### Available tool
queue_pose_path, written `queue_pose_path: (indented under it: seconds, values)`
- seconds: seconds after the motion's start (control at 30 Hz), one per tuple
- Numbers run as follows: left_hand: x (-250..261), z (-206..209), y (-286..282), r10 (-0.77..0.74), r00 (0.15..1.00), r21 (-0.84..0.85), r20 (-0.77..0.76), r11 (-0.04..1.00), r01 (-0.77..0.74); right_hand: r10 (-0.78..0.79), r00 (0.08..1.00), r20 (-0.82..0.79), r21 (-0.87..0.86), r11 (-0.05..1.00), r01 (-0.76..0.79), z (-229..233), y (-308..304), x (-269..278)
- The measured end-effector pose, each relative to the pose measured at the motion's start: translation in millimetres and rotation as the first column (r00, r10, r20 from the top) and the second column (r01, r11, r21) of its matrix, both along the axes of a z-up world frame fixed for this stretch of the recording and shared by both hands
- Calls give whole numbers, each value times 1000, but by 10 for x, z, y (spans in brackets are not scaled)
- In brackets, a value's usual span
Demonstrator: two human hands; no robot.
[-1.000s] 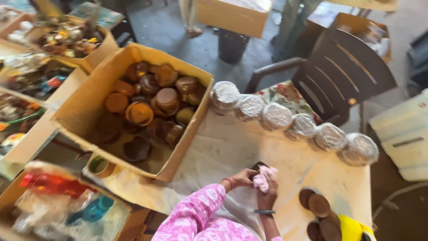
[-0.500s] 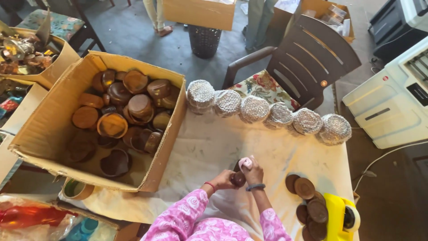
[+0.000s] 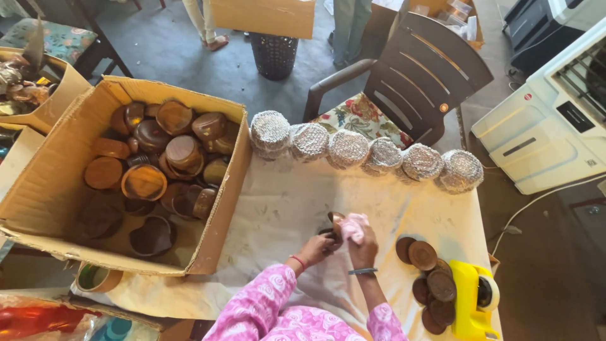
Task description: Wrapping earthenware pots in bubble wrap and cleaning them with a cloth.
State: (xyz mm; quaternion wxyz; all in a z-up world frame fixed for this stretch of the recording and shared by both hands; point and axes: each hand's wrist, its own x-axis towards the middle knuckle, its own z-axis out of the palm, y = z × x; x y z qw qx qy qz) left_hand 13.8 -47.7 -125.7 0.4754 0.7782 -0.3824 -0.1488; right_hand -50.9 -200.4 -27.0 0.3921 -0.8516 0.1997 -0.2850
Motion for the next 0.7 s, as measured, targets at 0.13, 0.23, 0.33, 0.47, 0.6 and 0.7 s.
queue_pose_path:
  seconds: [0.13, 0.23, 0.33, 0.47, 0.6, 0.7]
  values:
    - [37, -124, 55, 23, 999, 81, 23, 996, -25, 234, 971, -46, -277, 931, -238, -106, 205, 161]
    - [52, -503, 85, -52, 987, 31, 153, 998, 48, 184, 979, -90, -303, 931, -203, -302, 224, 327]
    - [20, -513, 61, -68, 984, 170, 163, 985, 40, 135, 858, -495, -47, 982, -182, -345, 23, 771]
    - [18, -45, 109, -115, 976, 232, 184, 970, 71, 156, 723, -673, -34, 970, -241, -1240, -514, 1261]
    - [37, -173, 50, -144, 970, 255, 195, 962, 92, 194, 779, -597, 15, 973, -230, -827, -364, 1055]
    - [60, -295, 25, -143, 969, 265, 202, 960, 86, 175, 934, -312, -78, 975, -209, -406, 2, 502]
